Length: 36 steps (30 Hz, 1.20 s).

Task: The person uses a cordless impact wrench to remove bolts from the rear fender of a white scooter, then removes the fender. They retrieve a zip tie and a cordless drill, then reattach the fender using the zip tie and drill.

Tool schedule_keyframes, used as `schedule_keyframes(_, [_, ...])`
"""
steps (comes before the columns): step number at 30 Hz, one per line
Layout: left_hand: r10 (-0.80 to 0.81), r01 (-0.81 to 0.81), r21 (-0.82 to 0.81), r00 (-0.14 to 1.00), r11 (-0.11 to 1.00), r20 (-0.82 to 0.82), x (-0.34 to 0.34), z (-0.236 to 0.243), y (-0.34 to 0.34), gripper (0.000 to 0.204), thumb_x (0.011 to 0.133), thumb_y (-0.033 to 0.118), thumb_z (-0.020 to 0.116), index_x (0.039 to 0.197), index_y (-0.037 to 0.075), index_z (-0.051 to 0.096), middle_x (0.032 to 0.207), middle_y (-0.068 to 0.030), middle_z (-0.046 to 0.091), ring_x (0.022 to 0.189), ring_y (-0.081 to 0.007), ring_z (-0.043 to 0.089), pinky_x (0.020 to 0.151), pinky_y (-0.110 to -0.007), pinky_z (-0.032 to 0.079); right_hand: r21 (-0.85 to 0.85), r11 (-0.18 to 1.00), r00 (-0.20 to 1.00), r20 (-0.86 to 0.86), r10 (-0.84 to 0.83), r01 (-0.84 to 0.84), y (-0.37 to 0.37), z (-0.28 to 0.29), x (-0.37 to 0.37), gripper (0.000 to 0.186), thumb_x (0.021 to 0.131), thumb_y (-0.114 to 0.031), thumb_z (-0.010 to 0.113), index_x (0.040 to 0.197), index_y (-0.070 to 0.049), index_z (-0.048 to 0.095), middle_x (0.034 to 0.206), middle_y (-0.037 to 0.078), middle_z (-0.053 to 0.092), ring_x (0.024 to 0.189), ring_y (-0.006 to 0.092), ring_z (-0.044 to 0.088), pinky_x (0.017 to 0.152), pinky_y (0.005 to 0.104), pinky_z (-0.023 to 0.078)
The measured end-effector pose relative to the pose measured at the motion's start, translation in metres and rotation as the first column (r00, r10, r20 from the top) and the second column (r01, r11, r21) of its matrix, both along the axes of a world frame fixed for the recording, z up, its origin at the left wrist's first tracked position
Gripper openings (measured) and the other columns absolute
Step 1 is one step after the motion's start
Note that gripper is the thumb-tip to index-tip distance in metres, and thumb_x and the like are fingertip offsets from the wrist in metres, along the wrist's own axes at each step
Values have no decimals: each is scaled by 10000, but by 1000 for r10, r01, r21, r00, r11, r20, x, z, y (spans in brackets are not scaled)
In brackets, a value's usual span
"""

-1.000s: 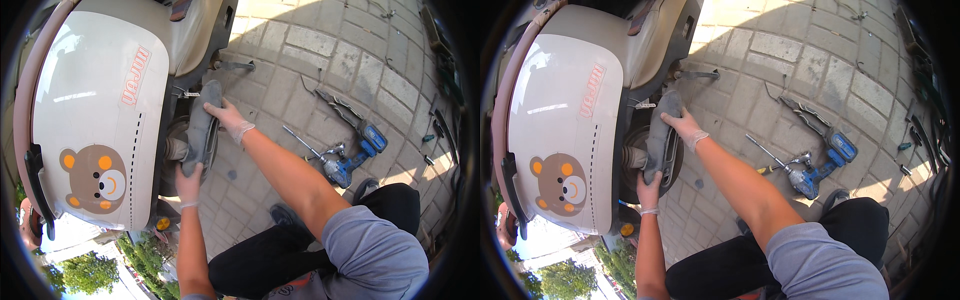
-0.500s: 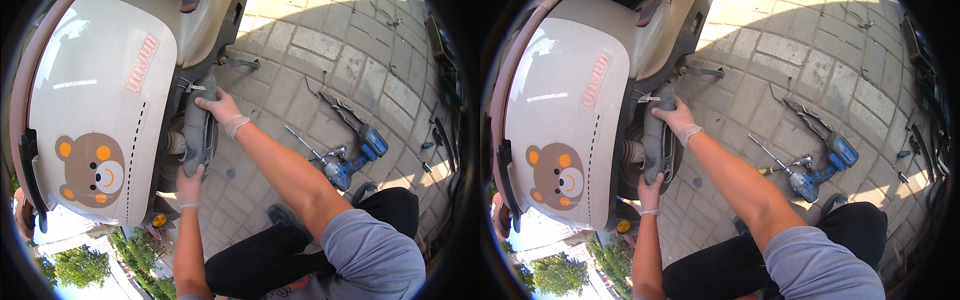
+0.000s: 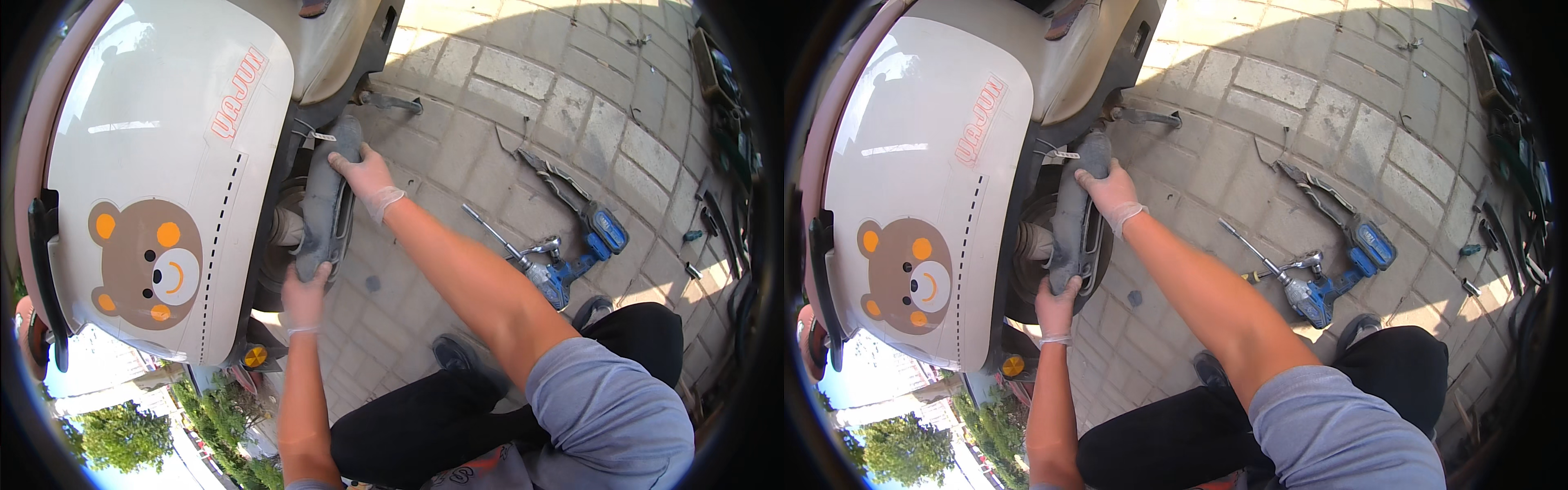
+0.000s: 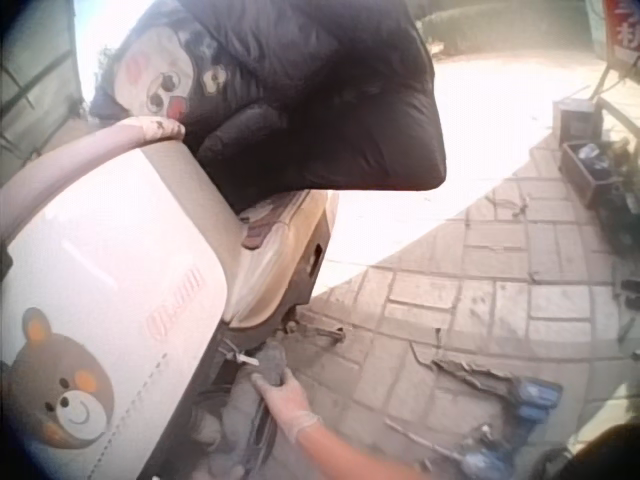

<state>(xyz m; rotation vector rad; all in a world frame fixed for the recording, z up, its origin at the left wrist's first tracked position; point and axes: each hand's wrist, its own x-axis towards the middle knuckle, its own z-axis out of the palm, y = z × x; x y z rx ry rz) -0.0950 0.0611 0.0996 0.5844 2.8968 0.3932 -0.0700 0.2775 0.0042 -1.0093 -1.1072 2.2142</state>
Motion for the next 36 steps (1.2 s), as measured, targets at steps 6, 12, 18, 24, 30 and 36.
schedule_keyframes(6, [-51,46,78,997,996,53,-4,1,-2,736,725,366,787,1238,-92,528,1130,-241,645,1051,-339,627,913,-374,463,-40,994,990,-100,98,-103,8,-3,7,1009,774,-504,731,1436,100,267,1333,245,510,1199,307,538,910,355,481])
schedule_keyframes(12, [-114,116,19,989,993,-99,-1,-4,-11,785,717,359,792,1281,-98,496,1275,-277,549,1184,-369,541,1000,-399,413,-157,987,998,-66,23,-33,1,-4,17,1154,722,-559,756,1470,84,157,1387,242,454,1237,306,503,927,354,473])
schedule_keyframes(18, [-111,111,-2,991,994,-78,-2,-3,-10,778,707,320,796,1290,-95,490,1271,-289,538,1194,-400,518,1012,-416,404,-35,999,998,-65,20,-22,45,13,1,1210,678,-566,789,1478,65,136,1451,255,362,1320,331,409,1009,494,411])
schedule_keyframes(24, [-117,114,-40,988,993,-97,-2,-1,-9,779,672,299,818,1278,-80,508,1226,-282,566,1145,-399,549,975,-426,431,-204,934,932,-278,231,-292,58,15,11,1076,695,-479,809,1466,-8,224,1381,217,433,1249,315,479,941,524,457])
schedule_keyframes(30, [-151,134,-128,979,983,-137,-2,2,-11,780,693,374,814,1266,-66,521,1154,-276,605,1055,-409,600,893,-445,480,-324,904,912,-383,145,-280,65,-17,16,665,837,-440,681,1341,-111,398,1291,99,479,1148,283,518,940,569,437])
schedule_keyframes(36, [-66,63,-137,998,989,-12,-1,5,-8,742,668,261,841,1240,-91,527,1148,-287,598,1074,-394,588,916,-426,467,-425,851,884,-459,91,-308,68,-54,-21,471,892,-396,594,1273,-151,465,1219,65,500,1102,252,507,924,562,424])
